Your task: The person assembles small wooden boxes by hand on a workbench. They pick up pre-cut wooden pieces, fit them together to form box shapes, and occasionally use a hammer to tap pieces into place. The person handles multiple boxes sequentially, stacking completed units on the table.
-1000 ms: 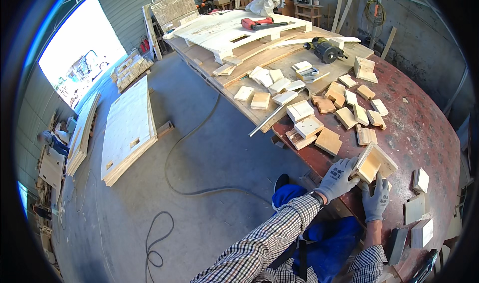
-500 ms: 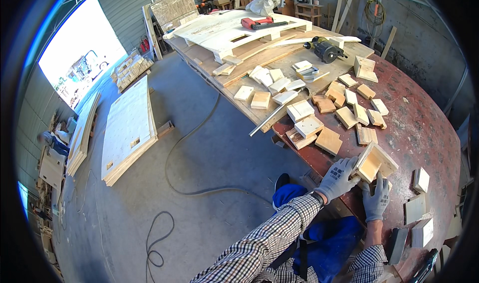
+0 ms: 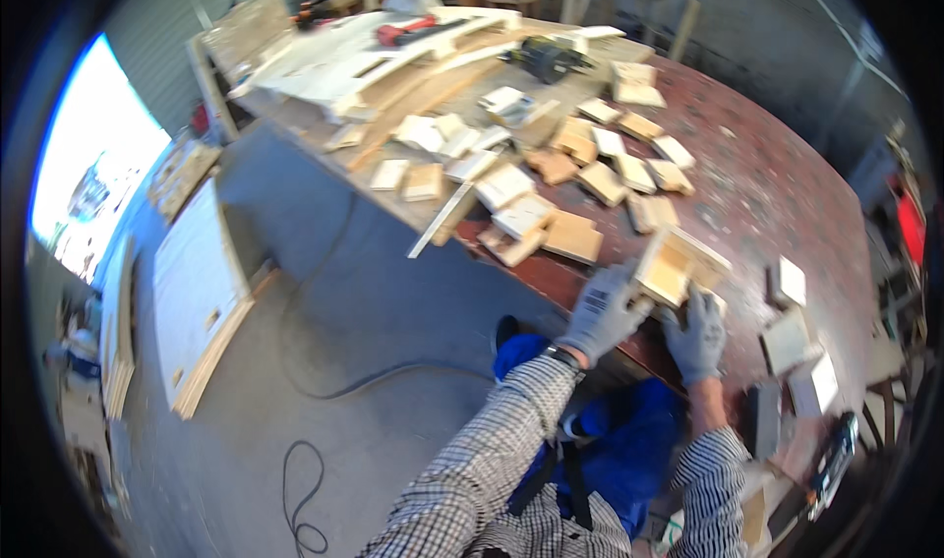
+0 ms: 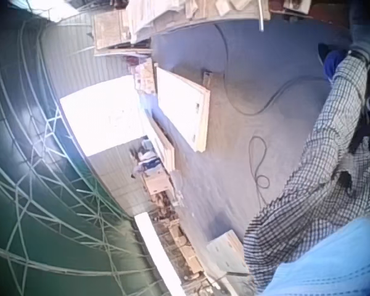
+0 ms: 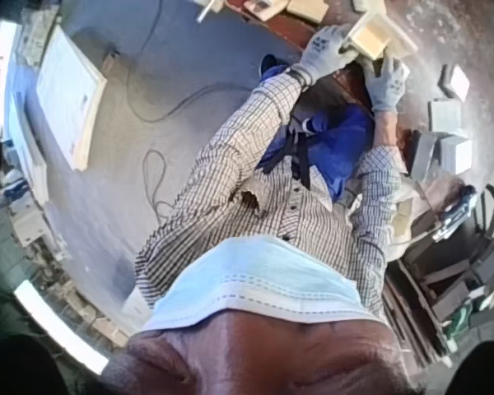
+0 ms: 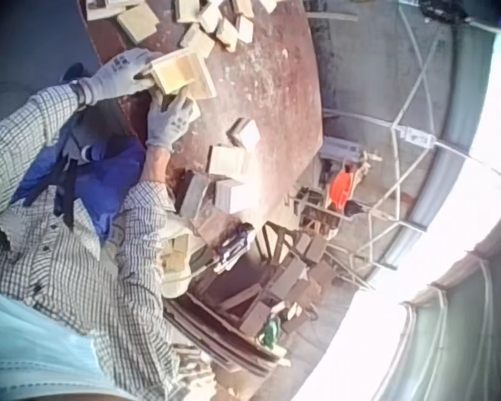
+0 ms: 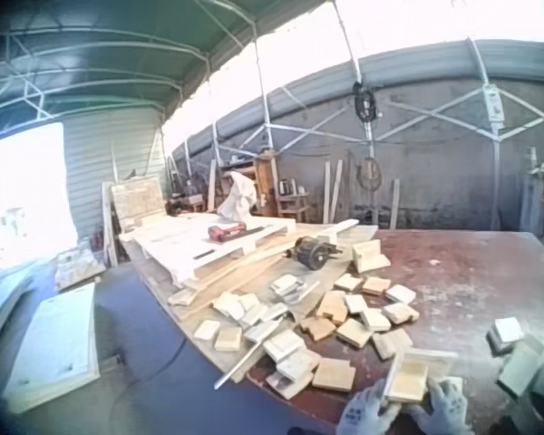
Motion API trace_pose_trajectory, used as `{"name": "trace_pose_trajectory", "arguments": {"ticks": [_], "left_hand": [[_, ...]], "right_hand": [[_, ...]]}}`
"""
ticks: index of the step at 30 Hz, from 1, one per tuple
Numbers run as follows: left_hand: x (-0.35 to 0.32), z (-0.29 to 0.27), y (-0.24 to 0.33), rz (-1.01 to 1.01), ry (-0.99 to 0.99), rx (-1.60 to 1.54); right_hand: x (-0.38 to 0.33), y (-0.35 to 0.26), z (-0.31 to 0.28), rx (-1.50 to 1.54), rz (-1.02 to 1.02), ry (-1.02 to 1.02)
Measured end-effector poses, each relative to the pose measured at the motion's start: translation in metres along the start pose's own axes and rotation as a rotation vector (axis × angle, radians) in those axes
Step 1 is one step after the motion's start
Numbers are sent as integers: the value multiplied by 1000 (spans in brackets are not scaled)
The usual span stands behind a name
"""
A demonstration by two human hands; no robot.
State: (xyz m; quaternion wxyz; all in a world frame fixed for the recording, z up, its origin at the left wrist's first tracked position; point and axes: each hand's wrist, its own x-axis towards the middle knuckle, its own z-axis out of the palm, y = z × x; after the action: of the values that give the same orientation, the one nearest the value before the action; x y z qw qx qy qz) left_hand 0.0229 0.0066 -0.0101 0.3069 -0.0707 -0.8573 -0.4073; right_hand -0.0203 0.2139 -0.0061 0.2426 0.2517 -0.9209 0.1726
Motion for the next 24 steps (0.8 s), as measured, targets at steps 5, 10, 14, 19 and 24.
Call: {"name": "trace_pose_trajectory", "arguments": {"ticks": [5, 10, 14, 19, 24], "left_hand": [[-1, 1, -3, -9, -12, 47], [-1, 4, 4, -58, -49, 29], [-2, 0, 4, -99, -69, 31], [-3, 3, -2, -41, -38, 54], [-3, -1, 1, -107, -73, 23]], "right_hand": [[7, -9, -8, 97, 61, -61], [4, -5, -11, 75, 99, -89], [2, -7, -9, 81, 81, -70], [3, -9, -8, 66, 71, -68], [4, -9, -8, 84, 62, -69]]}}
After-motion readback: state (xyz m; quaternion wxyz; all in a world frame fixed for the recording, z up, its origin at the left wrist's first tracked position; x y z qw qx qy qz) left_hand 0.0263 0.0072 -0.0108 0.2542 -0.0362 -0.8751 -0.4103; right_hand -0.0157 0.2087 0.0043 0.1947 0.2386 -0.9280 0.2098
